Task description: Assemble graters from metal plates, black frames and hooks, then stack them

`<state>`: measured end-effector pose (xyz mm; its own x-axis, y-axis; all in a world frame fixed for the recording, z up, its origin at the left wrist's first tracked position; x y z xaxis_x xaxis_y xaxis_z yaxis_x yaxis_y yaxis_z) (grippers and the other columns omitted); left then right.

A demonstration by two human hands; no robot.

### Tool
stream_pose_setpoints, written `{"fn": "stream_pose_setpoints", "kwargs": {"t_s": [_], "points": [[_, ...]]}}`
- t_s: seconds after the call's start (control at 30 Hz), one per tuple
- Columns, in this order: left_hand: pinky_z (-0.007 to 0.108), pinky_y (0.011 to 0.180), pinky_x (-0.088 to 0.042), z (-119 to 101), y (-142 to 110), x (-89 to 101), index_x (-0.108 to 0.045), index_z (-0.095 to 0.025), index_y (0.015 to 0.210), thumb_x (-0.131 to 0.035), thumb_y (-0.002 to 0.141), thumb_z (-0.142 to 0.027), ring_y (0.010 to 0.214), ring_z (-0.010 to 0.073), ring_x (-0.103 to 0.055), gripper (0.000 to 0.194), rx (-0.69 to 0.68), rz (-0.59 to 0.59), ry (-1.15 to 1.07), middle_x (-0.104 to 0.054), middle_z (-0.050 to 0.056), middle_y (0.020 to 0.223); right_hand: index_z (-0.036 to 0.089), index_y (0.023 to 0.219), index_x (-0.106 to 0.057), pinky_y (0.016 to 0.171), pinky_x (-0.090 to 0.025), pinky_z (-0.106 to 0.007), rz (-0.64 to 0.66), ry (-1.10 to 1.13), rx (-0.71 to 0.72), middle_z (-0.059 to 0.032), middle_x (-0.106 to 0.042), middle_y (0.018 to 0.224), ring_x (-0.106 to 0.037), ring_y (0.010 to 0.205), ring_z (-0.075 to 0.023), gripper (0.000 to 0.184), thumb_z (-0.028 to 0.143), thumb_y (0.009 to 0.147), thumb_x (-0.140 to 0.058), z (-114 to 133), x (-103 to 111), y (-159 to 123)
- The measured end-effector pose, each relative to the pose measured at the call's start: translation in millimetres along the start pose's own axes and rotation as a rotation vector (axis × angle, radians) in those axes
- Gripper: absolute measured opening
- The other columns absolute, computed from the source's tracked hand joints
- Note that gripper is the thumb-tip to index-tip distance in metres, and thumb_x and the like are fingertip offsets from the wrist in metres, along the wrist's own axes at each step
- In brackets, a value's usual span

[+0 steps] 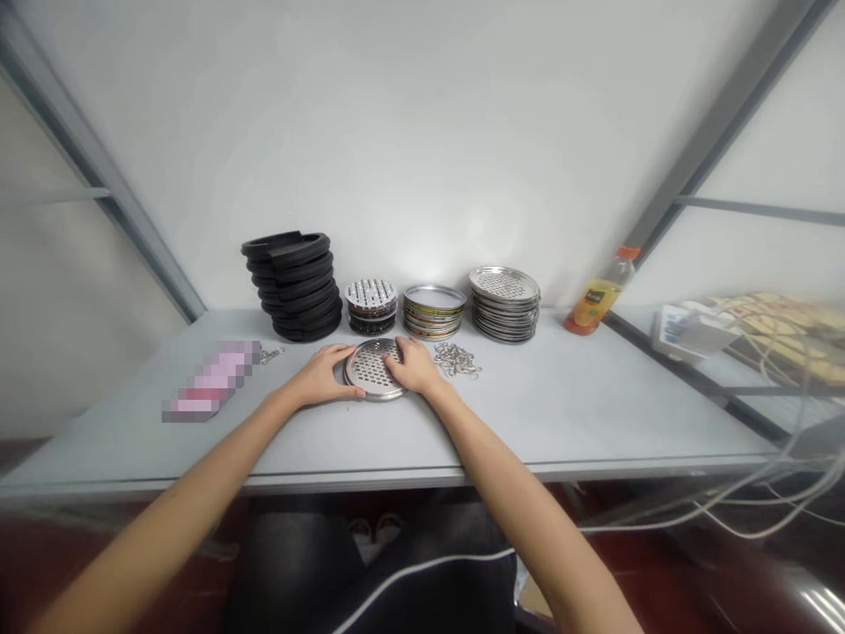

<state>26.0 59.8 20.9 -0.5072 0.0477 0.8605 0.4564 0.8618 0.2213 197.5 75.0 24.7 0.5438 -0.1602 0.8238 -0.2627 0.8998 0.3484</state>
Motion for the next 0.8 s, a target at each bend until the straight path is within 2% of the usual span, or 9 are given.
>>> {"fn": "stream_pose_setpoints", "kwargs": {"t_s": [0.2, 0.33, 0.57, 0.8], "points": [[0.051, 0.109, -0.03, -9.7, 0.0, 8.2, -0.049, -0.017, 0.136, -0.075, 0.054, -0.069, 0.127, 0.0364, -0.042, 0.101, -0.082, -0.053, -0.007, -0.05, 0.016, 0.137, 0.016, 0.089, -0.06, 0.078, -0.041, -0.032, -0.028, 0.052, 0.009, -0.0078, -0.063, 0.085, -0.054, 0.082, -0.0217, 0.025, 0.039, 0.085, -0.05, 5.1, 8.6, -0.4], [0.05, 0.11, -0.031, -13.1, -0.4, 14.0, -0.047, -0.017, 0.137, -0.076, 0.054, -0.067, 0.128, 0.0363, -0.042, 0.101, -0.108, -0.094, -0.033, -0.048, 0.016, 0.138, 0.016, 0.095, -0.06, 0.079, -0.042, -0.032, -0.107, 0.111, 0.003, -0.0091, -0.064, 0.094, -0.056, 0.086, -0.0222, 0.027, 0.039, 0.084, -0.051, 4.2, 15.4, -0.1], [0.053, 0.108, -0.032, 1.0, -0.4, 4.3, -0.053, -0.019, 0.133, -0.075, 0.053, -0.069, 0.128, 0.0389, -0.042, 0.097, 0.008, -0.025, -0.036, -0.049, 0.016, 0.137, 0.015, 0.095, -0.06, 0.079, -0.041, -0.031, -0.003, 0.01, -0.014, -0.0093, -0.064, 0.087, -0.055, 0.086, -0.0217, 0.027, 0.037, 0.088, -0.047, 0.3, 0.6, 1.0], [0.053, 0.111, -0.028, -2.1, -0.3, -1.7, -0.042, -0.019, 0.14, -0.076, 0.051, -0.07, 0.133, 0.0392, -0.035, 0.108, -0.042, 0.043, 0.0, -0.043, 0.017, 0.142, 0.012, 0.108, -0.059, 0.085, -0.04, -0.031, -0.004, -0.009, -0.046, -0.0129, -0.065, 0.099, -0.056, 0.094, -0.0229, 0.034, 0.037, 0.088, -0.047, -4.1, -2.3, 1.6]]}}
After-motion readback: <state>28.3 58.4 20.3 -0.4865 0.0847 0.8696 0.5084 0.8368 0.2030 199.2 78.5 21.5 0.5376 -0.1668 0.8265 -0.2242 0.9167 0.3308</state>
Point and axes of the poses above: each hand's wrist, its own y-axis towards the middle knuckle, its own x-axis out of the back of the hand, z = x × y, the point moved 8 cm from there along y, towards the middle knuckle
